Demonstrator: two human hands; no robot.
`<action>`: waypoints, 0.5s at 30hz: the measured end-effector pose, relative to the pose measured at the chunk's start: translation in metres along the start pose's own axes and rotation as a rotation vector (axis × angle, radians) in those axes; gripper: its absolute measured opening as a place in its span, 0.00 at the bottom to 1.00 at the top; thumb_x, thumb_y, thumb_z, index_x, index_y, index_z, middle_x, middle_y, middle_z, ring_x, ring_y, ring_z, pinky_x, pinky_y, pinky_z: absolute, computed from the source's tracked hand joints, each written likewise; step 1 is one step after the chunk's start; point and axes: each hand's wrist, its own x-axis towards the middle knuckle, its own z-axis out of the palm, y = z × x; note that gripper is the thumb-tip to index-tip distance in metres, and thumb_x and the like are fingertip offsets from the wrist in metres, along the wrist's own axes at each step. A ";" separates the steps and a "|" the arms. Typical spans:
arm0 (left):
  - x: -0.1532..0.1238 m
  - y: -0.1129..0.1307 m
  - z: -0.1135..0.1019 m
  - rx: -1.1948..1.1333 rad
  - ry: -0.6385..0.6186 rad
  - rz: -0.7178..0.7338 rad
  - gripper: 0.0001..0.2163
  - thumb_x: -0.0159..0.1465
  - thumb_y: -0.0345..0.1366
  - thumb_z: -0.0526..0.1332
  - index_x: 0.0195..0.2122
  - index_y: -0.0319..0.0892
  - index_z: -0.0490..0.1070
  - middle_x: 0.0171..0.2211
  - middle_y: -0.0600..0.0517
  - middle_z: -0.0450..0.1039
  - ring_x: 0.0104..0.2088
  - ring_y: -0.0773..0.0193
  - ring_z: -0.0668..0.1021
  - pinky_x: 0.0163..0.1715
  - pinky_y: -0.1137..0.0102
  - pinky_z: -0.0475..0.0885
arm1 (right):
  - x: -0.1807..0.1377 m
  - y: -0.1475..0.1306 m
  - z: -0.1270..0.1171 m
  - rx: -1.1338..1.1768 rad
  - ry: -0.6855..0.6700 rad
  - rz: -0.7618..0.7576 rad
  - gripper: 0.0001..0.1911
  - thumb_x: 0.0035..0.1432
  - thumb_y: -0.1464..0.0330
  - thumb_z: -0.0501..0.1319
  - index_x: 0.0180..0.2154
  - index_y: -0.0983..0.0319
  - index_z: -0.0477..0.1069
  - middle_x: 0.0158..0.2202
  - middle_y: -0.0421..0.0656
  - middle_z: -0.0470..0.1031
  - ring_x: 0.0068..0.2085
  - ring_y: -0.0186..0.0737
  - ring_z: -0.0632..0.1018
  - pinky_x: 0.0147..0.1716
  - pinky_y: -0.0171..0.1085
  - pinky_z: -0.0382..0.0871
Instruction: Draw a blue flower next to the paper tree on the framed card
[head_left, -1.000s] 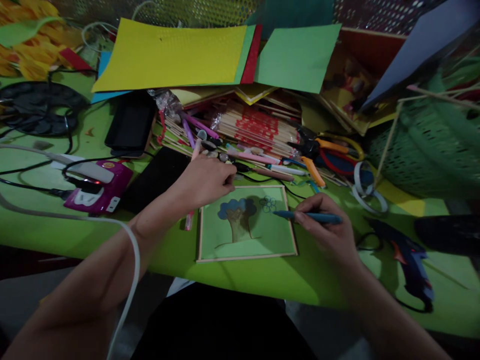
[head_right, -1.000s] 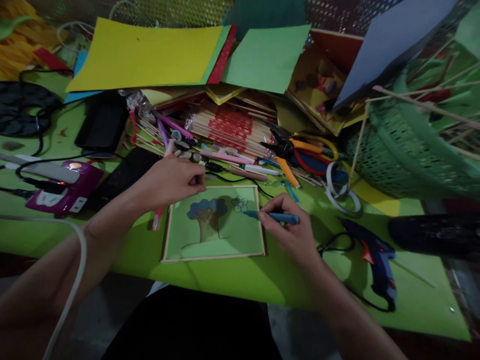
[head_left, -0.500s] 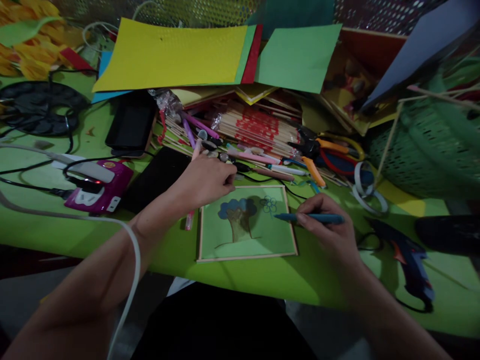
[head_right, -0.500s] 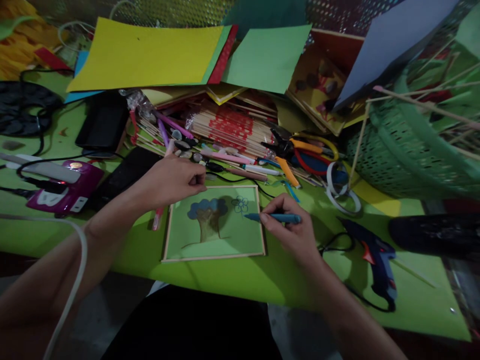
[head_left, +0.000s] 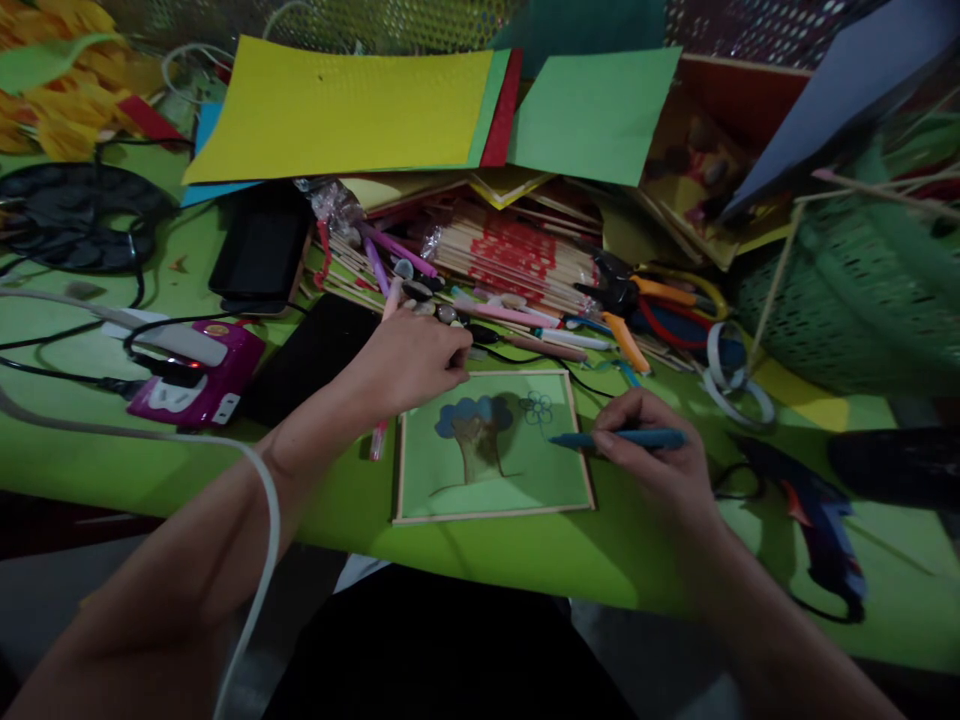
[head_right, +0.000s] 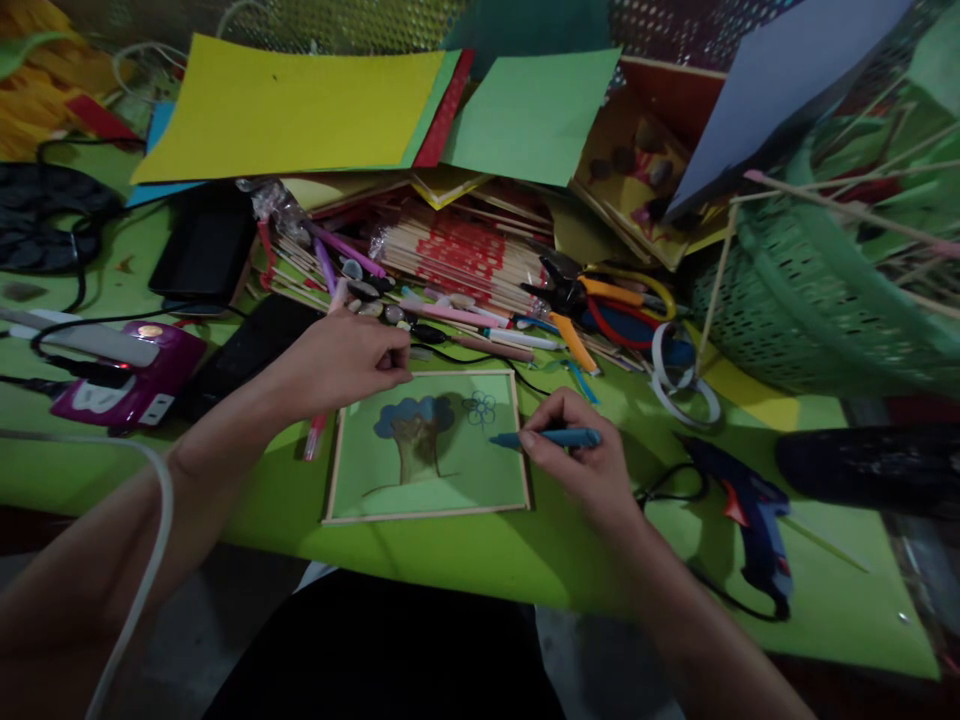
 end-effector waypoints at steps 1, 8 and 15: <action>0.000 0.000 0.000 0.001 -0.003 0.001 0.07 0.64 0.39 0.61 0.31 0.44 0.74 0.29 0.53 0.79 0.33 0.57 0.79 0.57 0.52 0.64 | 0.000 0.000 0.001 -0.002 0.009 -0.001 0.09 0.55 0.63 0.70 0.30 0.57 0.73 0.27 0.38 0.72 0.28 0.38 0.70 0.26 0.38 0.63; -0.001 0.002 -0.002 0.001 -0.004 -0.010 0.06 0.64 0.37 0.60 0.31 0.44 0.74 0.29 0.53 0.79 0.33 0.57 0.79 0.53 0.57 0.67 | 0.000 -0.005 0.000 -0.018 -0.030 0.008 0.08 0.55 0.63 0.70 0.28 0.57 0.72 0.26 0.38 0.72 0.26 0.37 0.69 0.24 0.38 0.61; 0.000 0.002 -0.001 -0.006 -0.008 -0.016 0.06 0.63 0.36 0.59 0.31 0.44 0.74 0.27 0.54 0.78 0.33 0.57 0.79 0.52 0.57 0.67 | -0.002 0.002 -0.002 0.015 -0.024 0.018 0.09 0.56 0.62 0.70 0.29 0.56 0.73 0.27 0.39 0.72 0.27 0.39 0.69 0.24 0.38 0.61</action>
